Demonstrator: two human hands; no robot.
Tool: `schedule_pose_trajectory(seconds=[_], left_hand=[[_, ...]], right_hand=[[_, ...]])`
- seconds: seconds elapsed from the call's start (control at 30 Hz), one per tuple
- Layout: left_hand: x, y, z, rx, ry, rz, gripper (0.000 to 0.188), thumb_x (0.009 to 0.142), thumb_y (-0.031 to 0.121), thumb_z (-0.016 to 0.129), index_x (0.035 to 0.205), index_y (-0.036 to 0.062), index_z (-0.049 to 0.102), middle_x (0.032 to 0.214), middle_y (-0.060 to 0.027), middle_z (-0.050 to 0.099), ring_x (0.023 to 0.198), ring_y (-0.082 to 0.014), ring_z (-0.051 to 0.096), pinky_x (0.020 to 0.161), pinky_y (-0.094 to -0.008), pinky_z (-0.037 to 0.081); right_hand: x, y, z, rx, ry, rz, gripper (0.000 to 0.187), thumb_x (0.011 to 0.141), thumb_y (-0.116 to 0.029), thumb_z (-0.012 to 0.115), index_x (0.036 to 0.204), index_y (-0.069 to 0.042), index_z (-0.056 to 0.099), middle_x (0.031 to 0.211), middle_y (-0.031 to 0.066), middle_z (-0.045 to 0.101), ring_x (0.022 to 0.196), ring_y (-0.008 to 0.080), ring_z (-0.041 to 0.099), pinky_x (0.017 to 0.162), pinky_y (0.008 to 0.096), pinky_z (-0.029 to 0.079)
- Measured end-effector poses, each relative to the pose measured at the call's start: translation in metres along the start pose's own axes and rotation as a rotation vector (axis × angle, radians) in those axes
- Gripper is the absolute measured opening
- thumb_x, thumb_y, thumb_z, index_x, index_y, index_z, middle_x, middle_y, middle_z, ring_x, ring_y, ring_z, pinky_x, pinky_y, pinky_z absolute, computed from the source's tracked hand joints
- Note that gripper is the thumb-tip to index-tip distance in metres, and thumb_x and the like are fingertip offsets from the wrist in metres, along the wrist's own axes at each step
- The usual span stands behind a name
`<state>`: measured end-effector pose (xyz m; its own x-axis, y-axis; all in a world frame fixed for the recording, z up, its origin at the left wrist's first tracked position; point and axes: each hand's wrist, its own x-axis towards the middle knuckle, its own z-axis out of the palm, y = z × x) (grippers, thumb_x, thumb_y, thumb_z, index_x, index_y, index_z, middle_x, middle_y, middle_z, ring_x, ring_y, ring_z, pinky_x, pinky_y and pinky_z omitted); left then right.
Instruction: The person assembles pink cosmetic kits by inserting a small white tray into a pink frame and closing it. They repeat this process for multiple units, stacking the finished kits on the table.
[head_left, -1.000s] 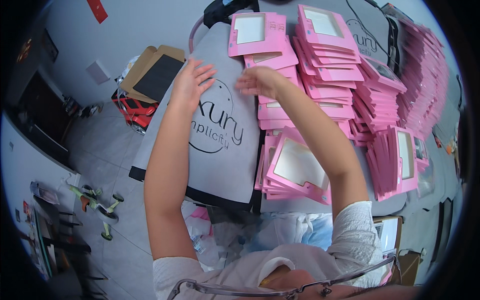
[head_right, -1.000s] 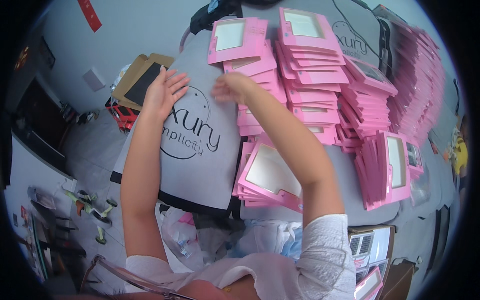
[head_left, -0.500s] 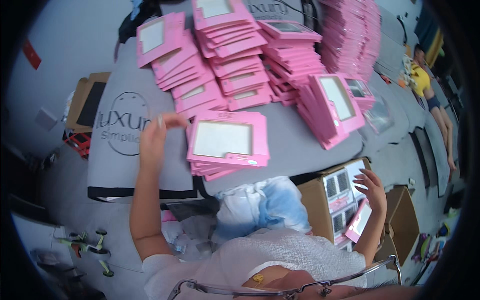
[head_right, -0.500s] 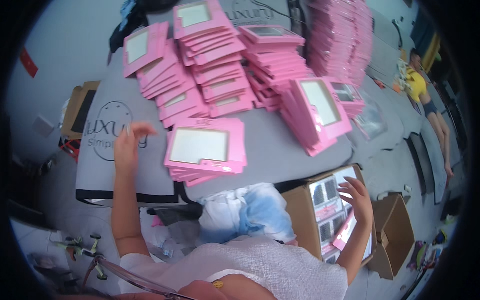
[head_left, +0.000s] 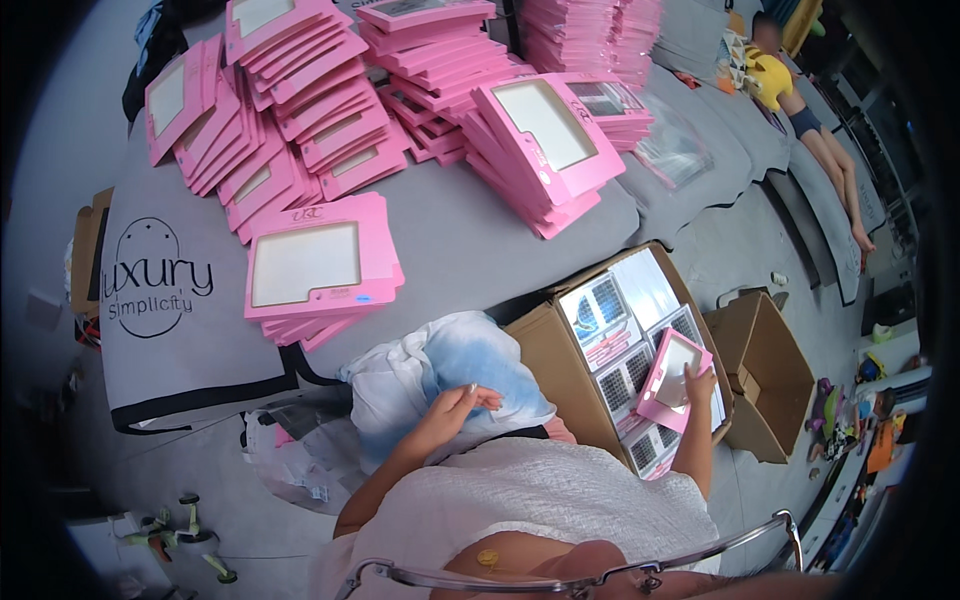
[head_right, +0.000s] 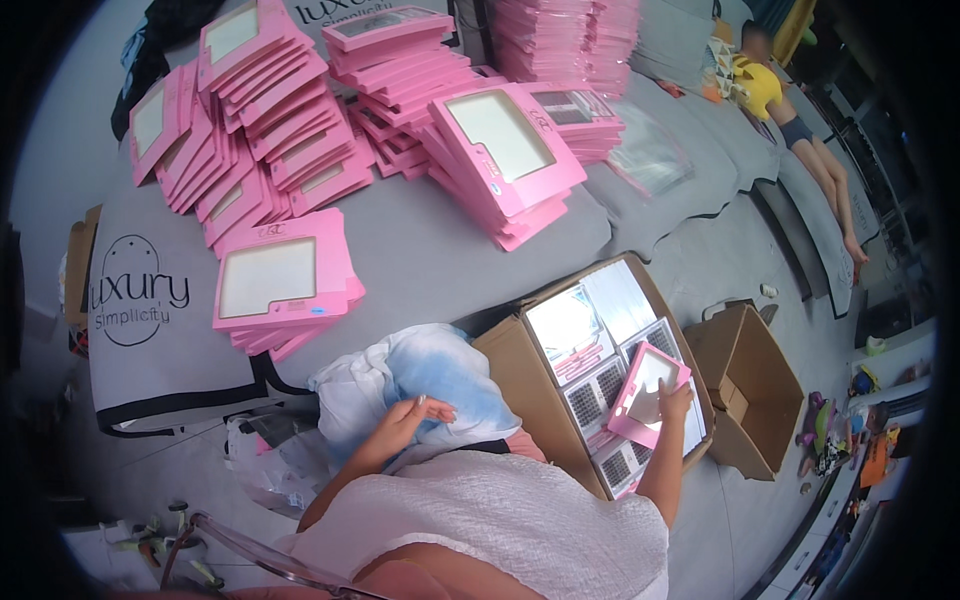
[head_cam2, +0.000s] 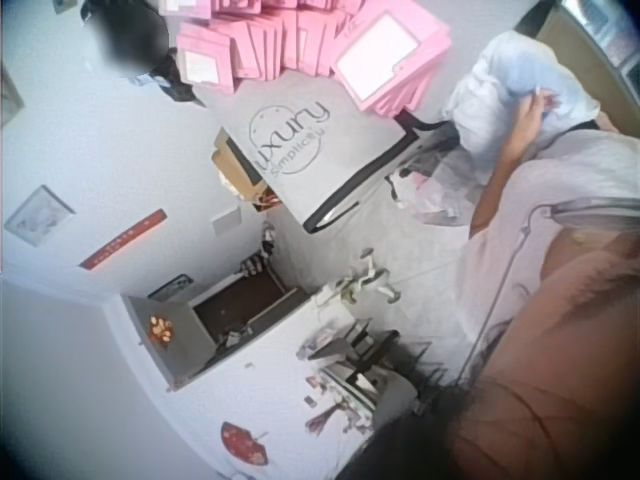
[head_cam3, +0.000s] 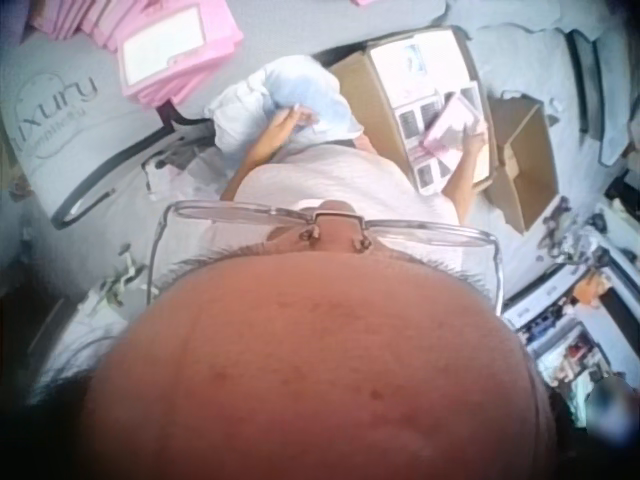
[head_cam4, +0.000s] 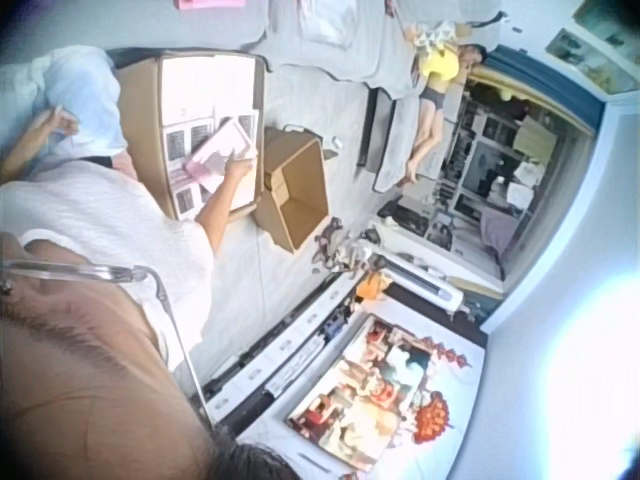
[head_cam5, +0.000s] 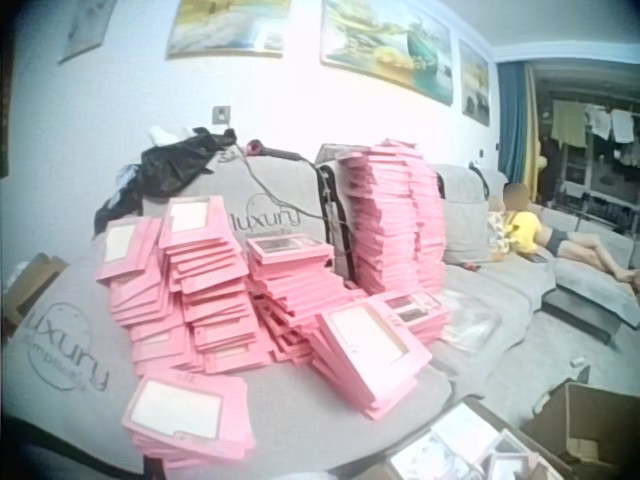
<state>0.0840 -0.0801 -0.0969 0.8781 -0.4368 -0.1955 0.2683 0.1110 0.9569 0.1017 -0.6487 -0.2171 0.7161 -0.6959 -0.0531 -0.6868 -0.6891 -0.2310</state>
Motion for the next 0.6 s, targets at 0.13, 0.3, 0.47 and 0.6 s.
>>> schedule_pose_trajectory(seconds=[0.13,0.3,0.47,0.6], left_hand=[[-0.005,-0.016,-0.002,-0.011,0.097,-0.074,0.048,0.099,0.031,0.027,0.103,-0.0046,0.058,0.094,-0.0118,0.062,0.091,-0.0182,0.058,0.087,-0.0299,0.043],[0.0,-0.014,-0.001,-0.008,0.242,-0.092,0.046,0.099,0.031,0.03,0.104,-0.0046,0.058,0.094,-0.0112,0.062,0.09,-0.0162,0.058,0.086,-0.0284,0.042],[0.002,-0.017,0.007,0.037,0.177,-0.069,0.042,0.098,0.029,0.033,0.104,-0.0045,0.057,0.093,-0.0102,0.062,0.089,-0.0149,0.058,0.085,-0.0274,0.043],[-0.003,-0.008,0.005,0.082,0.19,-0.024,0.038,0.098,0.026,0.035,0.103,-0.0041,0.057,0.09,-0.0089,0.062,0.087,-0.0144,0.058,0.082,-0.0272,0.044]], right_hand=[[-0.022,0.018,0.035,0.054,0.142,0.036,0.097,0.063,-0.049,0.074,0.13,0.006,0.029,0.121,0.0278,0.042,0.109,0.0424,0.046,0.091,0.0464,0.041],[-0.023,0.022,0.018,0.05,0.088,0.277,0.102,0.055,-0.053,0.077,0.126,0.007,0.036,0.114,0.0248,0.05,0.102,0.0374,0.053,0.088,0.0435,0.044],[0.005,0.054,0.0,0.956,-0.412,0.238,0.049,0.079,-0.029,0.066,0.112,0.005,0.052,0.101,0.0125,0.061,0.091,0.0185,0.059,0.079,0.0291,0.048],[-0.038,-0.057,-0.098,1.382,-0.705,-0.054,0.029,0.091,-0.015,0.05,0.115,0.002,0.051,0.104,0.0063,0.061,0.09,0.014,0.059,0.081,0.0269,0.047]])
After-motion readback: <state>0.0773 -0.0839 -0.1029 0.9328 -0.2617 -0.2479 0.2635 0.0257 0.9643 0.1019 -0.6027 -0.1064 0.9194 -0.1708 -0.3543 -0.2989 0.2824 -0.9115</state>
